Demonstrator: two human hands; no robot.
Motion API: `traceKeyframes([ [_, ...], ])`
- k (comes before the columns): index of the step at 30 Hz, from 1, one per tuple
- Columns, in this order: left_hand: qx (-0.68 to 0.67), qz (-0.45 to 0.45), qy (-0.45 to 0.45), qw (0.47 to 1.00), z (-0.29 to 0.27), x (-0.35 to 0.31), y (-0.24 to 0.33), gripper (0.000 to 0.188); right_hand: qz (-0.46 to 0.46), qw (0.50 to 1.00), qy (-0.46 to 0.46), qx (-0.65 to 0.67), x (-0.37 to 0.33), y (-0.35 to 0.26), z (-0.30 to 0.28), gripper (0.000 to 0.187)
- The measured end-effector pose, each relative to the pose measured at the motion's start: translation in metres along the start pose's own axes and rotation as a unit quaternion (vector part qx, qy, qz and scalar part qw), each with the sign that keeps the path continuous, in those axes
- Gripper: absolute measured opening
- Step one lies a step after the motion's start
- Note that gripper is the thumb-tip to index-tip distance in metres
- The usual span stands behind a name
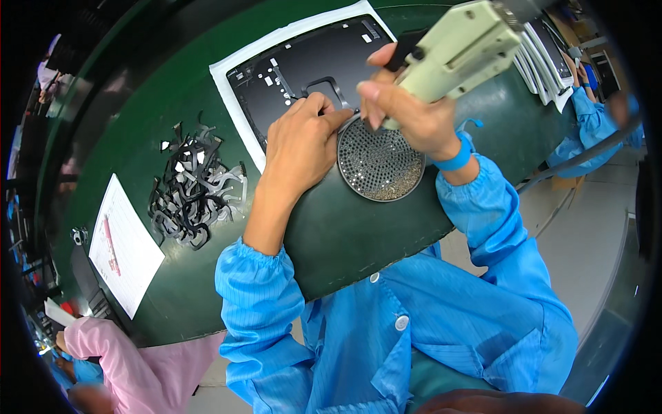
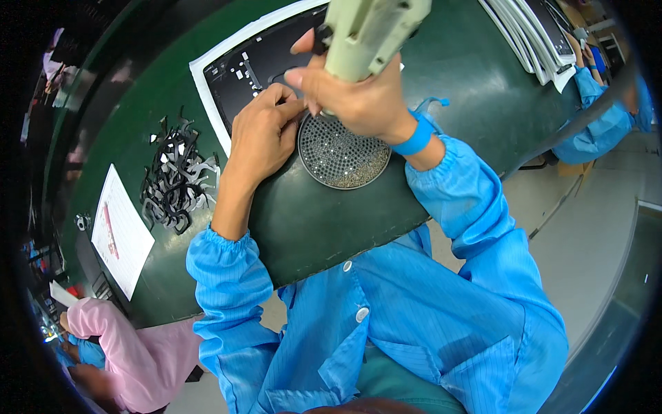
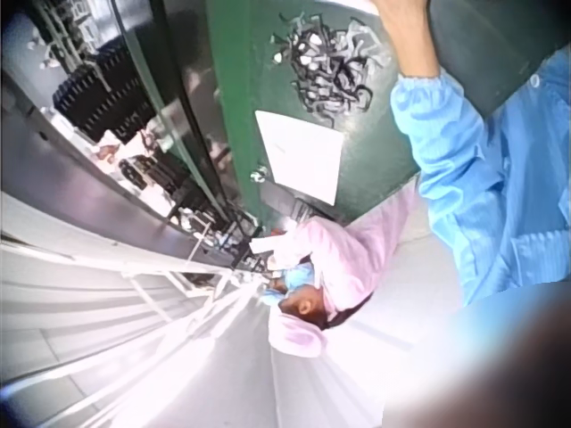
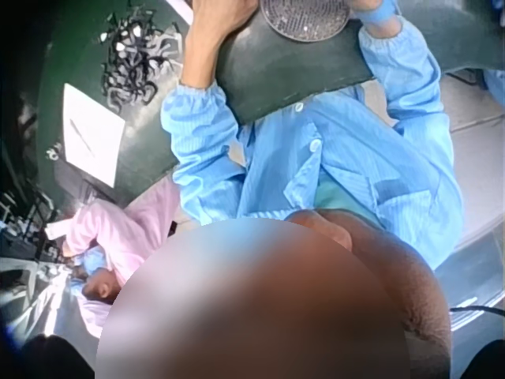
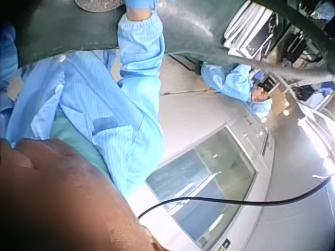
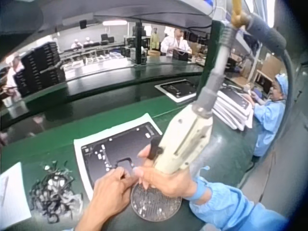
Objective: The recorder is assembling electronic components into a tablet casing using an electric screwdriver.
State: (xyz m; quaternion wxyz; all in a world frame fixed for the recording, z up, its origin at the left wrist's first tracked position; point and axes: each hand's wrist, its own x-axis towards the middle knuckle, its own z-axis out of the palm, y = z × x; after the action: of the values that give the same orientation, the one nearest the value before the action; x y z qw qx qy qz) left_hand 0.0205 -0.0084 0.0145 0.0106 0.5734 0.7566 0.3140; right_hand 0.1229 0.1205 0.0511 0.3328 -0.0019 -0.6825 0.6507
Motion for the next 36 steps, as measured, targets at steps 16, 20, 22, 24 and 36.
traceKeyframes([
  [16, -0.007, 0.015, 0.013, 1.0, 0.002, 0.001, -0.008, 0.012, 0.013, 1.0, 0.01, -0.015, 0.002, 0.014, 0.016, 0.028],
  [20, -0.173, -0.031, 0.007, 0.984, -0.003, -0.002, -0.014, 0.018, -0.037, 0.995, -0.048, -0.08, 0.005, 0.008, 0.012, 0.031],
  [22, -0.196, -0.068, -0.011, 0.978, -0.01, 0.002, -0.014, 0.02, -0.028, 0.999, -0.008, -0.028, 0.014, -0.002, 0.008, 0.032],
  [24, -0.217, -0.103, -0.031, 0.97, -0.014, 0.004, -0.012, 0.023, -0.06, 0.998, 0.004, 0.005, 0.022, 0.003, 0.009, 0.032],
  [36, -0.184, -0.104, -0.033, 0.977, -0.015, 0.004, -0.013, 0.028, -0.007, 1.0, 0.011, -0.021, 0.029, 0.02, 0.017, 0.031],
])
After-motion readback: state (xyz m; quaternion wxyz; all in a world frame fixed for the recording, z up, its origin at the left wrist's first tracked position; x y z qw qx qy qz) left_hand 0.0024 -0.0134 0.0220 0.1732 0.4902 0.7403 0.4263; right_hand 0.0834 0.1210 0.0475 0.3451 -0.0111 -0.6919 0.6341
